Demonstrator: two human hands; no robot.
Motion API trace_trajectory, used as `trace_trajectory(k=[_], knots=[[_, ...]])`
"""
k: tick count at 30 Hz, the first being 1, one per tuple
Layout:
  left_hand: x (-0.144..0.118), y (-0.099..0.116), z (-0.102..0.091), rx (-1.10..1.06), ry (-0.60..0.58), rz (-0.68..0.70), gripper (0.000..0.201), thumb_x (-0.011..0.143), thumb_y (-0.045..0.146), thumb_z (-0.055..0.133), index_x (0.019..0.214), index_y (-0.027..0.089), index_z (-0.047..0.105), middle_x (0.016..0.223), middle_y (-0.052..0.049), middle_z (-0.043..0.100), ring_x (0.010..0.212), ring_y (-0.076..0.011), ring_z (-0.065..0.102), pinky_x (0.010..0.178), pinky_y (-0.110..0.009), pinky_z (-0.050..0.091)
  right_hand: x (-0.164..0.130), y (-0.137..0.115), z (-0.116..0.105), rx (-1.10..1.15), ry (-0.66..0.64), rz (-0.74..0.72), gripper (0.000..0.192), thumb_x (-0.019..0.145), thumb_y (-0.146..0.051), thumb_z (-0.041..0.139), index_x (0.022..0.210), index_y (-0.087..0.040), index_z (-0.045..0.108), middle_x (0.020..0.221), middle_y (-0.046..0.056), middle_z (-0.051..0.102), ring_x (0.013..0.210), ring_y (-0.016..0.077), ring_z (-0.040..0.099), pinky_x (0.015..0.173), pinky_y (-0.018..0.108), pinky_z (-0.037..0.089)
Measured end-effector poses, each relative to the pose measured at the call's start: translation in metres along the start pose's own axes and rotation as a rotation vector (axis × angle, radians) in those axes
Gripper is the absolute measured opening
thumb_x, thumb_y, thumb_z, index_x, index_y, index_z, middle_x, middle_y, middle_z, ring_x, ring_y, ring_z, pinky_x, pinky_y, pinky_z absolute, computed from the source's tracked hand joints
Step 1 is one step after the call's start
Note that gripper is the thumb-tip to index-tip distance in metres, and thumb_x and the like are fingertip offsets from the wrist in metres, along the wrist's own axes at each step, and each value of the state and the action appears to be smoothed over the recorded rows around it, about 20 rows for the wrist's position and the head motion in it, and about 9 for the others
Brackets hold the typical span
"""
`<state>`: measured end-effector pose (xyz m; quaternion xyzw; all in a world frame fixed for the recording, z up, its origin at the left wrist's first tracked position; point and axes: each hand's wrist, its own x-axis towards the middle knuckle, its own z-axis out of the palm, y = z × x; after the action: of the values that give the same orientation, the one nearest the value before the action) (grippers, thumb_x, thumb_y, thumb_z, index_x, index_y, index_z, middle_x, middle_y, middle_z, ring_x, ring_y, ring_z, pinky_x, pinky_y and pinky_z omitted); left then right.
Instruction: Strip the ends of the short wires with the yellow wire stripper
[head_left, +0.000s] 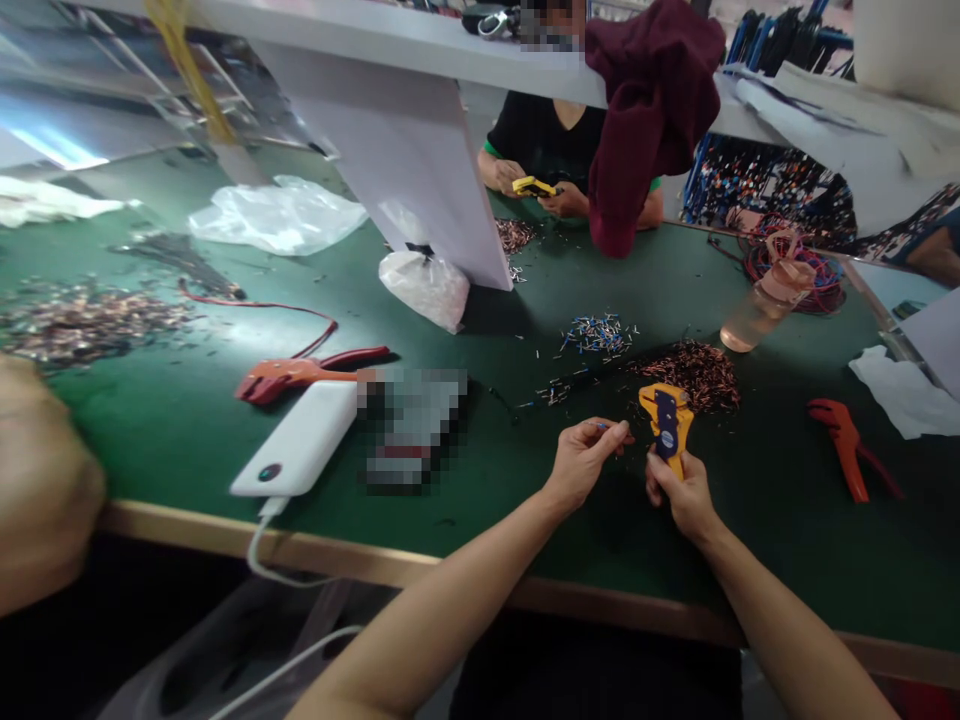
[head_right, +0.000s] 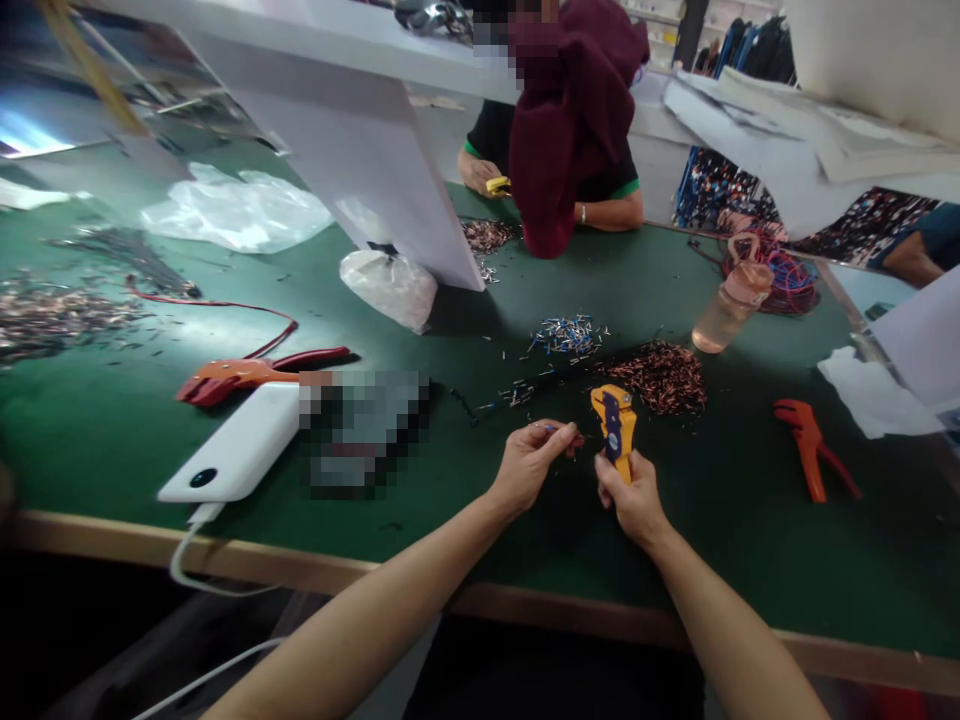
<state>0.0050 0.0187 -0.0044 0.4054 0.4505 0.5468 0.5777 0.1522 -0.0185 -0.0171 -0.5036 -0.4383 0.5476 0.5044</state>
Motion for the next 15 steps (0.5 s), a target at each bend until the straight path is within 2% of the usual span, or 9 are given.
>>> trace_trajectory(k=[3,8,10,15], knots=[[0.001,-0.001,-0.001,-0.012,0.012,-0.004,0.033,0.065,0.047,0.079,0.055,0.017,0.069,0.061,-0.003,0.067,0.058,-0.0125,0.060,0.060,-0.025,0.049,0.002,-0.001,0.000,0.058,0.029,0.013,0.036,0.074,-0.050,0.072,0.076,-0.019,0.054,0.047,-0.008,0.047,0.035,0.0084,0.041,0.037,0.023,0.032],[0.006,-0.002,-0.003,-0.015,0.062,-0.007,0.033,0.066,0.045,0.078,0.053,0.016,0.068,0.062,-0.004,0.067,0.062,-0.0131,0.061,0.060,-0.024,0.048,0.012,-0.009,-0.007,0.286,0.033,0.068,0.031,0.072,-0.042,0.073,0.089,-0.019,0.060,0.067,-0.002,0.058,0.053,0.0134,0.054,0.051,0.029,0.046],[0.007,-0.003,-0.003,-0.012,0.063,-0.010,0.034,0.066,0.045,0.078,0.052,0.016,0.067,0.062,-0.004,0.067,0.061,-0.0123,0.060,0.060,-0.024,0.048,0.013,-0.012,-0.009,0.359,-0.008,0.097,0.032,0.071,-0.039,0.071,0.095,-0.020,0.061,0.072,-0.001,0.060,0.059,0.0146,0.055,0.056,0.031,0.047],[0.007,-0.008,-0.001,-0.019,0.004,-0.045,0.030,0.064,0.045,0.080,0.063,0.016,0.072,0.060,-0.001,0.066,0.054,-0.0102,0.055,0.056,-0.023,0.046,0.008,-0.015,-0.008,0.464,-0.185,0.141,0.034,0.073,-0.040,0.066,0.101,-0.022,0.062,0.080,0.002,0.063,0.067,0.0179,0.058,0.066,0.036,0.050]])
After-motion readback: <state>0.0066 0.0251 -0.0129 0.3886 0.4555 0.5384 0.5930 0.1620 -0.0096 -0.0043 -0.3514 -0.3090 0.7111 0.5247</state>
